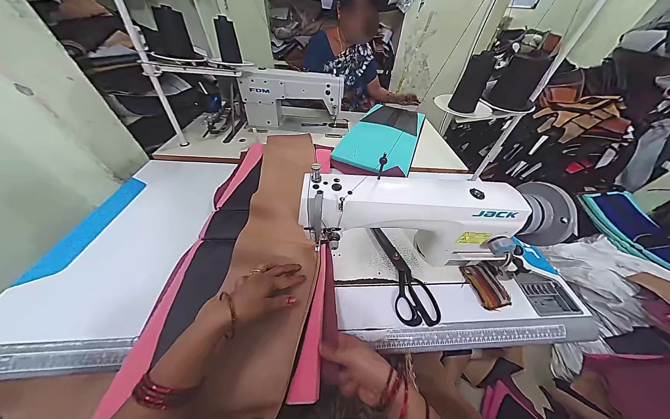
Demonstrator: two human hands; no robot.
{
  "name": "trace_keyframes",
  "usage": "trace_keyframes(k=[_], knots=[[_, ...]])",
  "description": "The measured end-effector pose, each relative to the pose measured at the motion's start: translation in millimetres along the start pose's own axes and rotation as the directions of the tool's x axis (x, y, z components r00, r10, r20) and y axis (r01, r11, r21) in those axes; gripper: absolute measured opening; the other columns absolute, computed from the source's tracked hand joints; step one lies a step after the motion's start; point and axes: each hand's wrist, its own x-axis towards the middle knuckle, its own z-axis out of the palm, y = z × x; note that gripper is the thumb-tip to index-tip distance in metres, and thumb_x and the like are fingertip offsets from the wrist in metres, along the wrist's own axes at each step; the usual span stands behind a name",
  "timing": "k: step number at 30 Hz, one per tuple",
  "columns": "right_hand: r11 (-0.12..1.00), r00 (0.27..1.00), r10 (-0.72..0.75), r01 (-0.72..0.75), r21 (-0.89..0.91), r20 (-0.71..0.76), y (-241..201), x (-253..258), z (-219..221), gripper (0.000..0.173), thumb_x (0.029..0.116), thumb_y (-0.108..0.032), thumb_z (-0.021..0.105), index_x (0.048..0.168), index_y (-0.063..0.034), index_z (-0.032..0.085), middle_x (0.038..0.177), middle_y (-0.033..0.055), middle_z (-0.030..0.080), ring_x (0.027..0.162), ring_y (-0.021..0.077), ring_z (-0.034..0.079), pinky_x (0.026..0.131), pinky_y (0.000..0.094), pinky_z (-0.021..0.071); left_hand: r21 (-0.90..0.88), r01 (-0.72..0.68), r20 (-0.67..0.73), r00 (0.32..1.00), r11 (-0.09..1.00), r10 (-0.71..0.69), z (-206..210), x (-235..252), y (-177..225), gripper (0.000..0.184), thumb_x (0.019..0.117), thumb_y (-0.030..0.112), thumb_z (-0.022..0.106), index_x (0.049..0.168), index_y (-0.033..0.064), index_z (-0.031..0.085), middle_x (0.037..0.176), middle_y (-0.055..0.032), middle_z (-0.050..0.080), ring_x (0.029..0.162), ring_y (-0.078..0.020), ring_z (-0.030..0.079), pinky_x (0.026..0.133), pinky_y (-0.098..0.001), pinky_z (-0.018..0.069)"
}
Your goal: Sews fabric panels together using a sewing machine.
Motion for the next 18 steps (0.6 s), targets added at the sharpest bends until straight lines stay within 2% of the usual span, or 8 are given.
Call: trace_keyframes(k=[2, 5, 6, 8, 9, 11, 14, 18], knots=[[0.958, 0.994, -0.092, 0.103, -0.267, 0.052, 20.9, -7.6, -11.8, 0.021, 0.104, -0.021, 0.055, 0.117, -0.0054, 0.059, 0.076, -0.003, 0.06, 0.052, 0.0002, 0.043, 0.047, 0.0192, 0.0338, 0.101, 0.079, -0.019, 0.997, 0.992, -0.077, 11.8, -5.2, 15.4, 0.055, 0.0997, 0.042, 0.064, 0.152, 0.0289, 0.052, 0.168, -0.0033, 0.031, 0.154, -0.0421, 0.02, 0.108, -0.0765, 0.0248], [0.668, 0.963, -0.249, 0.095, -0.738, -0.101, 21.2, -22.4, -18.7, 0.034, 0.1058, -0.026, 0.054, 0.115, 0.0034, 0.069, 0.093, 0.0169, 0.073, 0.085, 0.028, 0.071, 0.083, 0.0482, 0.0558, 0.218, 0.199, -0.063, 0.98, 0.955, -0.19, 33.3, -11.0, 35.0, 0.066, 0.0978, 0.047, 0.065, 0.158, 0.0365, 0.04, 0.172, 0.0002, 0.021, 0.159, -0.0379, 0.009, 0.116, -0.0737, 0.0149], [0.595, 0.901, -0.396, 0.107, -0.796, -0.175, 21.7, -22.9, -17.1, 0.032, 0.1048, -0.025, 0.055, 0.113, 0.0018, 0.071, 0.098, 0.0175, 0.074, 0.093, 0.0307, 0.073, 0.089, 0.051, 0.0564, 0.225, 0.204, -0.09, 0.978, 0.953, -0.188, 38.3, -12.7, 36.3, 0.066, 0.0983, 0.046, 0.064, 0.158, 0.0372, 0.039, 0.172, -0.0002, 0.02, 0.159, -0.0376, 0.008, 0.117, -0.0738, 0.0122], [0.448, 0.658, -0.724, 0.224, -0.866, -0.205, 22.1, -11.4, -14.0, 0.024, 0.0997, -0.02, 0.06, 0.104, -0.0015, 0.075, 0.095, 0.014, 0.074, 0.09, 0.0278, 0.074, 0.084, 0.0453, 0.0598, 0.215, 0.18, -0.148, 0.978, 0.96, -0.15, 44.6, -13.9, 35.5, 0.063, 0.0985, 0.044, 0.065, 0.157, 0.035, 0.043, 0.17, -0.0027, 0.025, 0.158, -0.0394, 0.01, 0.116, -0.0753, 0.011], [0.368, 0.558, -0.813, 0.277, -0.888, -0.163, 17.5, -2.2, -12.2, 0.021, 0.0976, -0.017, 0.061, 0.102, -0.0035, 0.077, 0.096, 0.012, 0.073, 0.09, 0.0262, 0.073, 0.082, 0.042, 0.0602, 0.214, 0.177, -0.158, 0.977, 0.961, -0.144, 45.6, -13.6, 35.7, 0.062, 0.0987, 0.043, 0.064, 0.157, 0.0347, 0.043, 0.17, -0.0031, 0.026, 0.158, -0.0398, 0.011, 0.116, -0.0756, 0.011], [0.232, 0.474, -0.879, 0.339, -0.912, -0.048, 3.8, 19.4, -6.8, 0.023, 0.0957, -0.014, 0.062, 0.109, -0.0032, 0.077, 0.111, 0.0134, 0.073, 0.103, 0.0304, 0.071, 0.09, 0.0431, 0.0583, 0.226, 0.193, -0.13, 0.977, 0.955, -0.166, 43.4, -12.6, 39.1, 0.062, 0.1, 0.041, 0.063, 0.158, 0.0347, 0.041, 0.17, -0.0039, 0.025, 0.158, -0.0404, 0.01, 0.116, -0.0767, 0.0097], [0.089, 0.508, -0.858, 0.285, -0.954, 0.072, -12.2, 55.0, -5.6, 0.038, 0.0955, -0.014, 0.058, 0.128, -0.0001, 0.07, 0.142, 0.0142, 0.062, 0.118, 0.0351, 0.065, 0.097, 0.0465, 0.0542, 0.249, 0.193, -0.147, 0.976, 0.949, -0.16, 45.9, -9.2, 38.7, 0.059, 0.1013, 0.04, 0.06, 0.157, 0.0323, 0.043, 0.169, -0.0066, 0.028, 0.157, -0.0428, 0.013, 0.115, -0.0778, 0.0111], [0.089, 0.6, -0.799, 0.197, -0.976, 0.048, -25.2, 76.5, -7.6, 0.042, 0.0956, -0.016, 0.055, 0.133, -0.001, 0.067, 0.147, 0.0103, 0.059, 0.122, 0.0335, 0.063, 0.097, 0.0475, 0.052, 0.259, 0.197, -0.201, 0.969, 0.945, -0.147, 48.7, -6.9, 36.4, 0.055, 0.1012, 0.039, 0.058, 0.154, 0.0309, 0.048, 0.168, -0.0062, 0.032, 0.157, -0.0413, 0.015, 0.115, -0.0781, 0.0115]])
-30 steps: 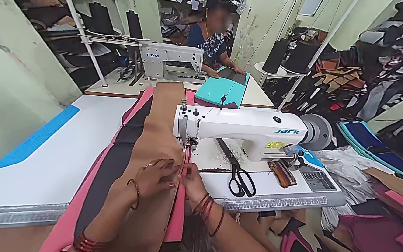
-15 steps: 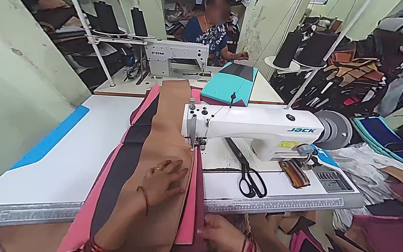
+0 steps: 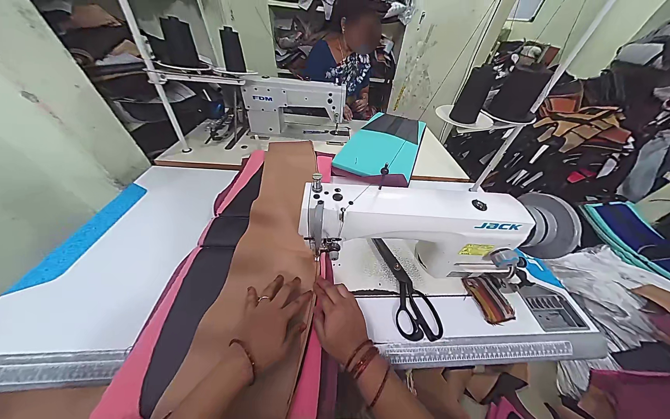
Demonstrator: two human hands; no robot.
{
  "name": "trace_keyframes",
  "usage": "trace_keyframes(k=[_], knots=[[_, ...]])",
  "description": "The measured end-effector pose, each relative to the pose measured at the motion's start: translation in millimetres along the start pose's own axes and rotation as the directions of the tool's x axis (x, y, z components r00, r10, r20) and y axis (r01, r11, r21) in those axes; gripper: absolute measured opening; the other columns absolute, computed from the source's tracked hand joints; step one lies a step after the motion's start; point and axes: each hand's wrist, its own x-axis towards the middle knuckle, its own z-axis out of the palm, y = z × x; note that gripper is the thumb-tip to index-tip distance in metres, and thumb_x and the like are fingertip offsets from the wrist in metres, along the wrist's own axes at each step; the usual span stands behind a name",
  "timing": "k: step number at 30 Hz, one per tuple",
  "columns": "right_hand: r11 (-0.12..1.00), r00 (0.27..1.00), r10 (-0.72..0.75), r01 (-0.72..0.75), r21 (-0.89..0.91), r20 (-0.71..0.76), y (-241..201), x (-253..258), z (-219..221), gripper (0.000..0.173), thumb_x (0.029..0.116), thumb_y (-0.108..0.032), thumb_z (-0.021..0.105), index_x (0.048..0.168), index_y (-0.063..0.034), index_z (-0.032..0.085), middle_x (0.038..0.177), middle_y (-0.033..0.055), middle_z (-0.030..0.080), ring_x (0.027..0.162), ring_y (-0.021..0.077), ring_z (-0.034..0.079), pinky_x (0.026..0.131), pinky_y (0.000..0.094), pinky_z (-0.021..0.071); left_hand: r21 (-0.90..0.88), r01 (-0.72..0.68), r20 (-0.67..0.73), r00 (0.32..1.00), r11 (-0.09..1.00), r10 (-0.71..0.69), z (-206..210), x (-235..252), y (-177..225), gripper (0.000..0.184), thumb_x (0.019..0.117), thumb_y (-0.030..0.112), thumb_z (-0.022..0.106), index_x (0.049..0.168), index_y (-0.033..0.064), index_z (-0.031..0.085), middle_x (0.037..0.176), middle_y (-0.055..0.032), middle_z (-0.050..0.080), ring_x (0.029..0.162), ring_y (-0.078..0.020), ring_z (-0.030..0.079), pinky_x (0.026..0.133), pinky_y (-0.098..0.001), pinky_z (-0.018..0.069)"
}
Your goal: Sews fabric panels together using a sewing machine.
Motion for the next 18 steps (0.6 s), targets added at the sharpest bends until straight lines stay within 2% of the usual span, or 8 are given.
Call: trace_keyframes(k=[3, 7, 10, 13, 14, 15, 17, 18], knots=[[0.999, 0.998, 0.02, -0.018, -0.031, 0.054, 2.5, 6.0, -0.9, 0.043, 0.097, -0.017, 0.052, 0.134, -0.003, 0.067, 0.147, 0.0082, 0.06, 0.123, 0.0323, 0.063, 0.093, 0.049, 0.0524, -0.001, 0.015, 0.026, 1.0, 1.0, -0.015, -3.3, 6.6, 1.3, 0.055, 0.1009, 0.038, 0.059, 0.154, 0.0295, 0.048, 0.168, -0.0066, 0.031, 0.158, -0.0408, 0.013, 0.115, -0.0786, 0.0098], [0.994, 0.98, 0.076, -0.06, -0.092, 0.181, 2.7, 18.7, -7.6, 0.047, 0.0985, -0.017, 0.048, 0.142, -0.0052, 0.061, 0.155, 0.0055, 0.052, 0.13, 0.0302, 0.057, 0.097, 0.0493, 0.0485, 0.012, 0.053, 0.098, 0.994, 0.999, -0.054, -14.7, 22.1, 3.5, 0.055, 0.1021, 0.039, 0.058, 0.155, 0.0311, 0.046, 0.169, -0.0056, 0.027, 0.158, -0.0395, 0.01, 0.116, -0.0771, 0.0088], [0.99, 0.972, 0.102, -0.078, -0.117, 0.212, 3.8, 31.8, -8.7, 0.047, 0.0985, -0.018, 0.049, 0.142, -0.0051, 0.06, 0.156, 0.0054, 0.051, 0.133, 0.0309, 0.055, 0.098, 0.0515, 0.0474, 0.019, 0.076, 0.119, 0.99, 0.997, -0.078, -21.4, 35.2, 3.1, 0.054, 0.1017, 0.038, 0.058, 0.154, 0.0305, 0.047, 0.169, -0.0038, 0.027, 0.159, -0.0374, 0.01, 0.117, -0.0756, 0.0104], [0.987, 0.959, 0.145, -0.124, -0.098, 0.243, 5.2, 40.8, -10.9, 0.047, 0.101, -0.018, 0.047, 0.145, -0.006, 0.057, 0.158, 0.0042, 0.048, 0.138, 0.0299, 0.05, 0.103, 0.0506, 0.0447, 0.015, 0.066, 0.096, 0.993, 0.998, -0.068, -23.6, 44.0, 1.2, 0.054, 0.1016, 0.037, 0.058, 0.154, 0.0291, 0.048, 0.169, -0.0046, 0.028, 0.158, -0.0375, 0.013, 0.117, -0.0754, 0.0131], [0.99, 0.969, 0.138, -0.128, -0.059, 0.204, 6.5, 39.9, -9.7, 0.045, 0.1012, -0.015, 0.047, 0.143, -0.005, 0.06, 0.155, 0.006, 0.051, 0.138, 0.0306, 0.051, 0.106, 0.0494, 0.0443, 0.013, 0.064, 0.089, 0.994, 0.998, -0.065, -24.9, 46.2, 0.5, 0.053, 0.1017, 0.038, 0.057, 0.153, 0.0285, 0.049, 0.169, -0.0045, 0.029, 0.158, -0.0373, 0.014, 0.117, -0.0753, 0.014], [0.995, 0.988, 0.104, -0.103, -0.015, 0.111, 8.1, 36.7, -6.5, 0.04, 0.0999, -0.013, 0.05, 0.136, -0.0023, 0.065, 0.149, 0.0097, 0.058, 0.134, 0.0324, 0.056, 0.107, 0.0483, 0.0459, 0.007, 0.069, 0.086, 0.994, 0.998, -0.069, -26.5, 48.7, -0.2, 0.053, 0.1018, 0.038, 0.057, 0.153, 0.0281, 0.049, 0.169, -0.0036, 0.029, 0.158, -0.0365, 0.014, 0.117, -0.0748, 0.0142], [1.0, 0.998, 0.008, -0.008, 0.005, -0.069, 11.0, 29.8, 0.1, 0.034, 0.0944, -0.012, 0.055, 0.121, 0.0005, 0.074, 0.133, 0.0132, 0.068, 0.122, 0.0347, 0.065, 0.099, 0.0485, 0.0529, -0.012, 0.082, 0.08, 0.994, 0.997, -0.081, -29.8, 55.1, -1.1, 0.053, 0.1013, 0.035, 0.058, 0.153, 0.0261, 0.05, 0.168, -0.0028, 0.03, 0.158, -0.0361, 0.015, 0.117, -0.0748, 0.0139], [1.0, 0.998, 0.003, -0.004, -0.011, -0.066, 11.3, 28.2, 0.1, 0.036, 0.0947, -0.014, 0.055, 0.122, -0.0009, 0.073, 0.135, 0.0115, 0.068, 0.123, 0.0339, 0.064, 0.096, 0.05, 0.0535, -0.017, 0.091, 0.075, 0.993, 0.996, -0.09, -29.8, 59.1, -1.7, 0.052, 0.1007, 0.034, 0.058, 0.152, 0.0254, 0.051, 0.168, -0.002, 0.03, 0.158, -0.0354, 0.015, 0.117, -0.0746, 0.0138]])
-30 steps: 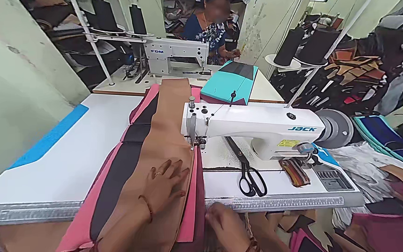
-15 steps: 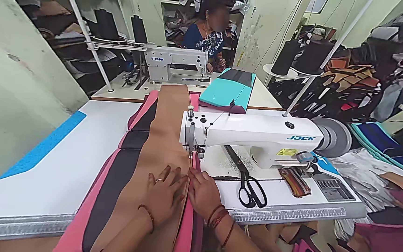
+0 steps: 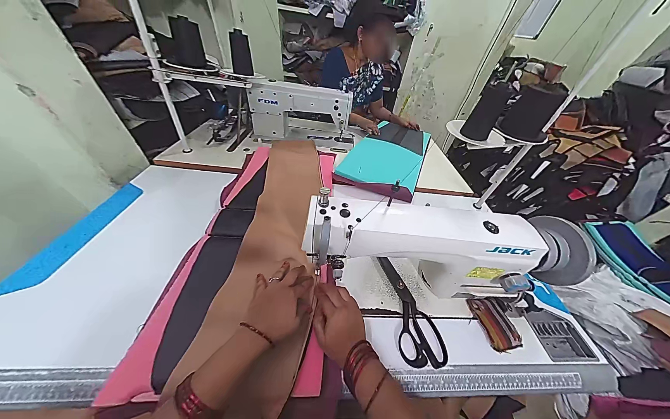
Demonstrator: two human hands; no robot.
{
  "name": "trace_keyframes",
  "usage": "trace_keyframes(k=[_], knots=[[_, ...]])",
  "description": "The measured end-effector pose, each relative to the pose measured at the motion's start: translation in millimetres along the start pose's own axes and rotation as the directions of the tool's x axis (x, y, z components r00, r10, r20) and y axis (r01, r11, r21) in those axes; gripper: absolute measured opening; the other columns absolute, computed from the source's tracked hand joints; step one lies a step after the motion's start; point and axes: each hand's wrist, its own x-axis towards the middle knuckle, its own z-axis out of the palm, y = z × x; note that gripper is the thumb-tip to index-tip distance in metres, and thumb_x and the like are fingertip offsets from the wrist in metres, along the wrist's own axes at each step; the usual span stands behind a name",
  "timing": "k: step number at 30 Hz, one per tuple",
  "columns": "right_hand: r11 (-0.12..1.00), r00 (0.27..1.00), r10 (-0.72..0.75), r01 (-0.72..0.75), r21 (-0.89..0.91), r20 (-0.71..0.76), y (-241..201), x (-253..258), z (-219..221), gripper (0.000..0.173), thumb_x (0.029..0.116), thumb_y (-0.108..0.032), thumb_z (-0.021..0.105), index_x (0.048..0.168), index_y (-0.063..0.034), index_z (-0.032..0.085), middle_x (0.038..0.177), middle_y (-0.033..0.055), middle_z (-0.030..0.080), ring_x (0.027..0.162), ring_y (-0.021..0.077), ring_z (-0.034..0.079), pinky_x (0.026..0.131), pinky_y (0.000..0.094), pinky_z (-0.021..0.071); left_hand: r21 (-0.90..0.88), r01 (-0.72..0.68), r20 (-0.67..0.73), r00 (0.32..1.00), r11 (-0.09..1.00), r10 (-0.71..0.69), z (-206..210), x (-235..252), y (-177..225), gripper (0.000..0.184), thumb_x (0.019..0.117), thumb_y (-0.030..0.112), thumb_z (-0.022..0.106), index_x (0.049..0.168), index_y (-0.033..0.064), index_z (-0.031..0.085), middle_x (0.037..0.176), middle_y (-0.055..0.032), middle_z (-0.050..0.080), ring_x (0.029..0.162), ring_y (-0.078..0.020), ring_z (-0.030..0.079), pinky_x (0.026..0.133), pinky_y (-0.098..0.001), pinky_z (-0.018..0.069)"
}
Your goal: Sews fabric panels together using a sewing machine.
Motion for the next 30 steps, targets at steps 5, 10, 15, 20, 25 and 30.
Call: trace_keyframes(k=[5, 10, 15, 20, 25, 30], knots=[[0.996, 0.994, 0.069, -0.064, -0.064, 0.083, 2.4, 9.4, 0.3, 0.039, 0.0958, -0.017, 0.053, 0.128, -0.0071, 0.072, 0.142, 0.006, 0.064, 0.131, 0.0326, 0.058, 0.096, 0.0534, 0.0504, -0.031, 0.035, -0.001, 0.999, 0.999, -0.035, -4.9, 15.2, -0.1, 0.056, 0.0996, 0.033, 0.062, 0.153, 0.0231, 0.049, 0.167, -0.0014, 0.033, 0.158, -0.0336, 0.017, 0.118, -0.0732, 0.0142], [0.999, 0.994, -0.029, 0.026, -0.033, -0.103, 6.3, 2.5, 4.7, 0.03, 0.094, -0.017, 0.057, 0.112, -0.0067, 0.079, 0.125, 0.007, 0.073, 0.119, 0.0336, 0.066, 0.091, 0.0534, 0.054, -0.017, 0.053, -0.029, 0.998, 0.998, -0.053, -11.8, 22.7, 1.7, 0.056, 0.0994, 0.031, 0.061, 0.153, 0.0236, 0.049, 0.166, -0.0015, 0.035, 0.157, -0.0336, 0.02, 0.118, -0.0725, 0.0162], [0.997, 0.999, 0.022, -0.018, -0.074, 0.046, 7.2, 9.4, 1.5, 0.033, 0.0962, -0.018, 0.055, 0.119, -0.0085, 0.077, 0.135, 0.0036, 0.069, 0.126, 0.0321, 0.061, 0.096, 0.0546, 0.0494, -0.042, 0.01, -0.008, 1.0, 0.999, -0.01, -15.3, 30.7, -2.2, 0.055, 0.0954, 0.023, 0.065, 0.149, 0.0153, 0.054, 0.165, -0.007, 0.035, 0.157, -0.0359, 0.018, 0.12, -0.0714, 0.011], [0.998, 0.996, -0.038, 0.033, -0.058, -0.085, 10.4, 7.3, 2.8, 0.03, 0.0939, -0.015, 0.056, 0.113, -0.0066, 0.079, 0.126, 0.0068, 0.073, 0.122, 0.0347, 0.064, 0.092, 0.0558, 0.0523, -0.048, -0.011, 0.025, 1.0, 0.999, 0.013, -21.1, 37.2, -8.5, 0.052, 0.0944, 0.015, 0.064, 0.146, 0.0144, 0.058, 0.167, -0.0052, 0.032, 0.159, -0.0338, 0.013, 0.121, -0.0697, 0.006], [0.993, 0.998, -0.055, 0.052, -0.106, -0.024, 10.6, 1.7, 5.6, 0.034, 0.0914, -0.021, 0.057, 0.115, -0.0089, 0.078, 0.13, 0.0049, 0.071, 0.124, 0.0335, 0.063, 0.092, 0.0562, 0.0516, -0.07, 0.08, 0.02, 0.997, 0.994, -0.079, -27.9, 49.3, 1.4, 0.045, 0.0991, 0.019, 0.062, 0.14, -0.0001, 0.058, 0.162, -0.0145, 0.039, 0.157, -0.0353, 0.018, 0.124, -0.065, 0.0053], [0.995, 0.999, 0.041, -0.037, -0.096, 0.034, 7.7, 11.6, 3.8, 0.036, 0.0948, -0.017, 0.057, 0.124, -0.0063, 0.074, 0.137, 0.0093, 0.066, 0.131, 0.0378, 0.057, 0.101, 0.0578, 0.0472, -0.048, 0.11, -0.015, 0.994, 0.993, -0.111, -30.2, 58.4, 7.2, 0.05, 0.1038, 0.022, 0.055, 0.147, -0.0028, 0.05, 0.164, -0.0186, 0.036, 0.157, -0.0374, 0.018, 0.125, -0.0637, 0.0074]])
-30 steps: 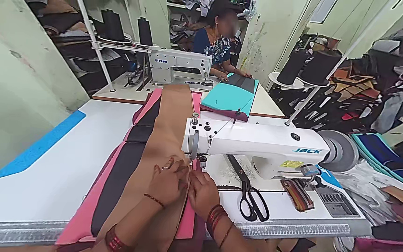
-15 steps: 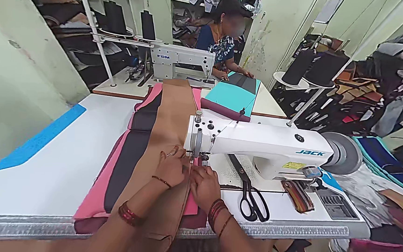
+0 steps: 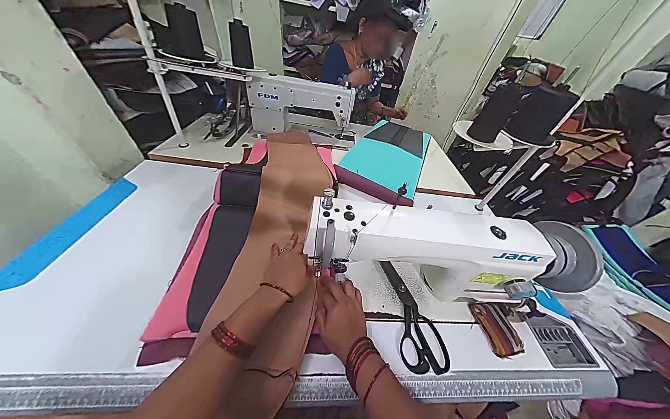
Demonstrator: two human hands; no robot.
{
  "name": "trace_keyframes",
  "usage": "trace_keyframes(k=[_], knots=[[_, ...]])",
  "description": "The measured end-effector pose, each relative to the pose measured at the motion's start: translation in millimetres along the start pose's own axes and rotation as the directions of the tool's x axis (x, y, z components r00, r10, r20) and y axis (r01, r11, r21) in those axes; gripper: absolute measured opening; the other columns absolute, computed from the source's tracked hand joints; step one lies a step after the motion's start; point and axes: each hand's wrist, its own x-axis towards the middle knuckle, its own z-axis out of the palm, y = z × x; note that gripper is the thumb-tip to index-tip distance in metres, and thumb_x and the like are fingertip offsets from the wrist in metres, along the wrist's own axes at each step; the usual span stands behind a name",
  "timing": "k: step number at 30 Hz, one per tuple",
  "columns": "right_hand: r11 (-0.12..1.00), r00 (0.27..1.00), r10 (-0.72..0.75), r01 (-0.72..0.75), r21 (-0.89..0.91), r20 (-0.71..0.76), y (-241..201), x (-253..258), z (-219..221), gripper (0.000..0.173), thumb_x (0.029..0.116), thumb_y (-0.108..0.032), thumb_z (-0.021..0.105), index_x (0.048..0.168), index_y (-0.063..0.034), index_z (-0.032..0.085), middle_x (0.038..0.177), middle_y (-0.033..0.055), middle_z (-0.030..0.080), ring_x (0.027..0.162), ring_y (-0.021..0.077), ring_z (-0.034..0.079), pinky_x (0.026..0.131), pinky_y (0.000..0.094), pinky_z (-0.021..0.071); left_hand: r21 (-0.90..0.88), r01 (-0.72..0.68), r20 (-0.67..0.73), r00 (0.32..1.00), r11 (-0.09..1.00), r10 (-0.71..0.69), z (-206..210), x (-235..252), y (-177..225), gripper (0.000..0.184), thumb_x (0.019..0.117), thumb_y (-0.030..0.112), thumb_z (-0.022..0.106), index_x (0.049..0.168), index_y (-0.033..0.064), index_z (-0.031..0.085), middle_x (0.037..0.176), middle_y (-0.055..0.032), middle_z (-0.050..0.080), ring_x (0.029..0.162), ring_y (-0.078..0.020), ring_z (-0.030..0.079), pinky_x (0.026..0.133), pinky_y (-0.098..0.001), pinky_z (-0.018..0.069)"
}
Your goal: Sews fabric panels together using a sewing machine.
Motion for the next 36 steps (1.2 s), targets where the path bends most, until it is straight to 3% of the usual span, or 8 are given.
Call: trace_keyframes(k=[5, 12, 15, 17, 24, 29, 32, 36], knots=[[0.992, 0.975, -0.109, 0.096, -0.077, -0.195, 2.5, -5.9, 6.6, 0.031, 0.0897, -0.02, 0.061, 0.111, -0.0068, 0.079, 0.12, 0.0128, 0.073, 0.116, 0.0387, 0.066, 0.09, 0.0575, 0.0539, -0.025, 0.009, -0.062, 0.998, 1.0, -0.01, 6.6, 8.8, 0.5, 0.053, 0.1012, 0.02, 0.058, 0.149, -0.0009, 0.048, 0.164, -0.0169, 0.036, 0.157, -0.036, 0.021, 0.125, -0.0612, 0.0086], [0.997, 0.997, 0.048, -0.051, -0.055, -0.061, 2.4, 5.2, 8.2, 0.035, 0.096, -0.022, 0.056, 0.124, -0.0126, 0.076, 0.137, 0.0179, 0.064, 0.131, 0.0415, 0.056, 0.103, 0.0591, 0.0466, -0.093, -0.033, -0.216, 0.976, 0.995, 0.012, 15.0, 21.6, -4.0, 0.057, 0.0984, 0.022, 0.062, 0.15, 0.0026, 0.048, 0.161, -0.0176, 0.041, 0.155, -0.0352, 0.025, 0.126, -0.06, 0.0079], [0.998, 0.998, 0.053, -0.052, 0.045, -0.028, 4.7, 2.2, 0.6, 0.035, 0.0973, -0.017, 0.055, 0.125, -0.0097, 0.075, 0.14, 0.0179, 0.063, 0.135, 0.0423, 0.053, 0.108, 0.0592, 0.0427, -0.281, -0.18, -0.371, 0.926, 0.943, 0.067, 14.0, 8.0, -14.1, 0.04, 0.1016, 0.006, 0.055, 0.14, -0.0027, 0.058, 0.151, -0.0224, 0.052, 0.147, -0.0389, 0.041, 0.123, -0.0568, 0.023], [0.985, 0.996, 0.016, -0.001, 0.17, -0.088, 8.6, -3.7, -3.5, 0.033, 0.0919, -0.004, 0.056, 0.117, -0.007, 0.078, 0.134, 0.0169, 0.067, 0.133, 0.0436, 0.054, 0.11, 0.0602, 0.0418, -0.344, -0.182, -0.429, 0.903, 0.921, 0.018, 17.7, -12.9, -36.2, 0.039, 0.1068, 0.01, 0.049, 0.143, -0.0034, 0.056, 0.149, -0.0249, 0.052, 0.142, -0.0419, 0.046, 0.119, -0.057, 0.0313], [0.979, 0.971, -0.169, 0.185, 0.081, -0.169, 9.3, -15.7, 3.5, 0.036, 0.0823, 0.006, 0.061, 0.112, -0.0045, 0.078, 0.122, 0.0086, 0.074, 0.121, 0.0367, 0.065, 0.102, 0.0565, 0.0495, -0.356, 0.24, -0.51, 0.76, 0.903, -0.403, 78.5, -135.2, -101.7, 0.095, 0.0801, 0.037, 0.087, 0.149, -0.0099, 0.041, 0.141, -0.0456, 0.044, 0.129, -0.0681, 0.042, 0.096, -0.0806, 0.0366], [0.977, 0.963, -0.199, 0.21, 0.042, -0.182, 7.8, -15.9, 5.7, 0.039, 0.0794, 0.008, 0.064, 0.114, -0.005, 0.077, 0.121, 0.0107, 0.074, 0.119, 0.0376, 0.066, 0.098, 0.0571, 0.0516, -0.418, 0.139, -0.474, 0.809, 0.898, -0.346, 87.4, -137.8, -108.3, 0.048, 0.0927, 0.021, 0.075, 0.123, -0.0132, 0.063, 0.111, -0.0391, 0.065, 0.111, -0.0603, 0.06, 0.097, -0.075, 0.0409], [0.972, 0.949, -0.232, 0.236, -0.007, -0.213, 7.2, -13.1, 6.5, 0.034, 0.0802, 0.006, 0.064, 0.109, -0.0049, 0.078, 0.12, 0.0101, 0.074, 0.117, 0.0362, 0.067, 0.096, 0.0563, 0.0531, -0.292, -0.065, -0.732, 0.657, 0.954, -0.18, 69.7, -125.2, -108.1, 0.025, 0.0948, 0.007, 0.063, 0.106, -0.0153, 0.066, 0.103, -0.0387, 0.064, 0.103, -0.059, 0.062, 0.091, -0.0722, 0.0464], [0.967, 0.946, -0.253, 0.249, -0.048, -0.2, 4.3, -14.1, 11.3, 0.037, 0.0815, 0.007, 0.063, 0.112, -0.0066, 0.078, 0.122, 0.0064, 0.074, 0.117, 0.0326, 0.068, 0.095, 0.0555, 0.0532, -0.1, -0.121, -0.852, 0.524, 0.988, -0.022, 14.8, -85.0, -101.2, 0.021, 0.0992, 0.004, 0.055, 0.107, -0.0127, 0.066, 0.112, -0.0387, 0.061, 0.097, -0.0577, 0.065, 0.076, -0.0683, 0.0533]])
